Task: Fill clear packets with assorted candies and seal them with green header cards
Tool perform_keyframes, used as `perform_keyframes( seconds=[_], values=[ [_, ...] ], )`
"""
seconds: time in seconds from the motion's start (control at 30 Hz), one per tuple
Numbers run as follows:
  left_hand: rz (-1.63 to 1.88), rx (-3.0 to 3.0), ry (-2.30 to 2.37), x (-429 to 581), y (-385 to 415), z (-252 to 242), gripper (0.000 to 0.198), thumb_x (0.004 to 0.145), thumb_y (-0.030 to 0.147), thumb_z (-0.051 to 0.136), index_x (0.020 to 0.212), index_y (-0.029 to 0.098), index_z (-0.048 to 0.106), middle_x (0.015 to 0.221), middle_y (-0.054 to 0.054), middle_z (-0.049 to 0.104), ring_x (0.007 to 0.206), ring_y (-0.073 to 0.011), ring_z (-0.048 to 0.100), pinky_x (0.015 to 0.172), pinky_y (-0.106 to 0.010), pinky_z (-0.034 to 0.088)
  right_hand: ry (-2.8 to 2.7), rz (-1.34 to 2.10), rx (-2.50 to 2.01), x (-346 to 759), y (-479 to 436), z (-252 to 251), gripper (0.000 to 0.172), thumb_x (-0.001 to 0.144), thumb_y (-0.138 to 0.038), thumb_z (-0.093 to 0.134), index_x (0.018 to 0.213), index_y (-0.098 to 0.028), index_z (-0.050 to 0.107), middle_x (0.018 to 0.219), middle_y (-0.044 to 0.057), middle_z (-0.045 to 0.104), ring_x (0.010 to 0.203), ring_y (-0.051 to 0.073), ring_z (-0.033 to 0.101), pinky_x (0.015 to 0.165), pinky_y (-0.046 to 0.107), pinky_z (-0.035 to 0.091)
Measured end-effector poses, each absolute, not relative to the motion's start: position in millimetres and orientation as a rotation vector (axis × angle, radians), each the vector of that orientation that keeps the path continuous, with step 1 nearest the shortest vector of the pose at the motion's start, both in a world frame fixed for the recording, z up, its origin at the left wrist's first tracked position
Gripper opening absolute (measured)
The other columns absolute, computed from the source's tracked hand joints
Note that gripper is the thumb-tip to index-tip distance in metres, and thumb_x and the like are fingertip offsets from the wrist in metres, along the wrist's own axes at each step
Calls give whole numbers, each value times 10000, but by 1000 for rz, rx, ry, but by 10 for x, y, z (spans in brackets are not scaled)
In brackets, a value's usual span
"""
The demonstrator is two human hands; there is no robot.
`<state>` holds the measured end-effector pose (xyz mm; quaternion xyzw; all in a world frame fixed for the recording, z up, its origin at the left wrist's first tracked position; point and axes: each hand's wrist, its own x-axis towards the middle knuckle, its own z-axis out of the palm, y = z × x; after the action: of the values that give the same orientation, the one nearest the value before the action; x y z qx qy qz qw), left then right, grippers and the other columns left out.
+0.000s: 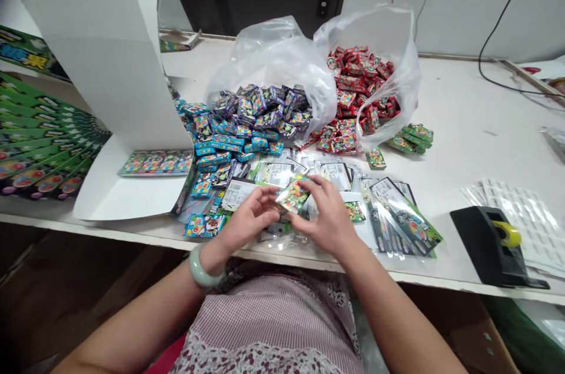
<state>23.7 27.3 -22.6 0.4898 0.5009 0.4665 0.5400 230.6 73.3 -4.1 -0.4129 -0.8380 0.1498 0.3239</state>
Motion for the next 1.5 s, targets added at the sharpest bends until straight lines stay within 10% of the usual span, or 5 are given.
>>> perform_keyframes(
  seconds=[0.13, 0.23, 1.0, 1.23, 1.5],
  values=[
    [605, 2016, 1374, -213, 462, -245, 992, 613, 324, 843, 1443, 209, 312, 1558, -168, 253, 1443, -363, 187, 1177, -529, 132, -2253, 252, -1090, 2587, 884, -15, 518, 762, -339, 683, 1245, -214, 542, 1289, 154, 502, 1212, 329, 493, 1023, 539, 418],
    [289, 2248, 1355, -376, 581, -277, 976, 639, 273, 812, 1460, 205, 288, 1561, -169, 252, 1457, -391, 110, 1163, -595, 58, -2340, 253, -1031, 2641, 910, -60, 529, 788, -310, 662, 1291, -247, 510, 1352, 140, 446, 1265, 327, 446, 1044, 542, 398],
    [574, 2377, 1325, -435, 273, -81, 943, 710, 469, 753, 1485, 253, 259, 1393, -154, 412, 1274, -351, 419, 1070, -510, 377, -2639, 727, -769, 2475, 836, 230, 760, 790, -282, 692, 1431, -280, 285, 1505, 127, 308, 1392, 268, 327, 1111, 484, 366],
    [624, 2381, 1458, -473, 275, -173, 935, 740, 437, 730, 1497, 296, 200, 1374, -130, 414, 1262, -338, 448, 1056, -504, 417, -2604, 627, -784, 2296, 702, 216, 505, 913, -347, 552, 1387, -269, 399, 1351, 80, 576, 1449, 288, 225, 1156, 630, 130],
    [715, 2422, 1610, -607, 332, -164, 887, 778, 524, 665, 1498, 324, 189, 1350, -101, 423, 1234, -327, 482, 1039, -484, 448, -1877, 539, -1644, 2648, 2234, -168, 346, 846, -334, 597, 1138, -148, 601, 1077, 140, 685, 1003, 269, 647, 936, 468, 473]
  ],
)
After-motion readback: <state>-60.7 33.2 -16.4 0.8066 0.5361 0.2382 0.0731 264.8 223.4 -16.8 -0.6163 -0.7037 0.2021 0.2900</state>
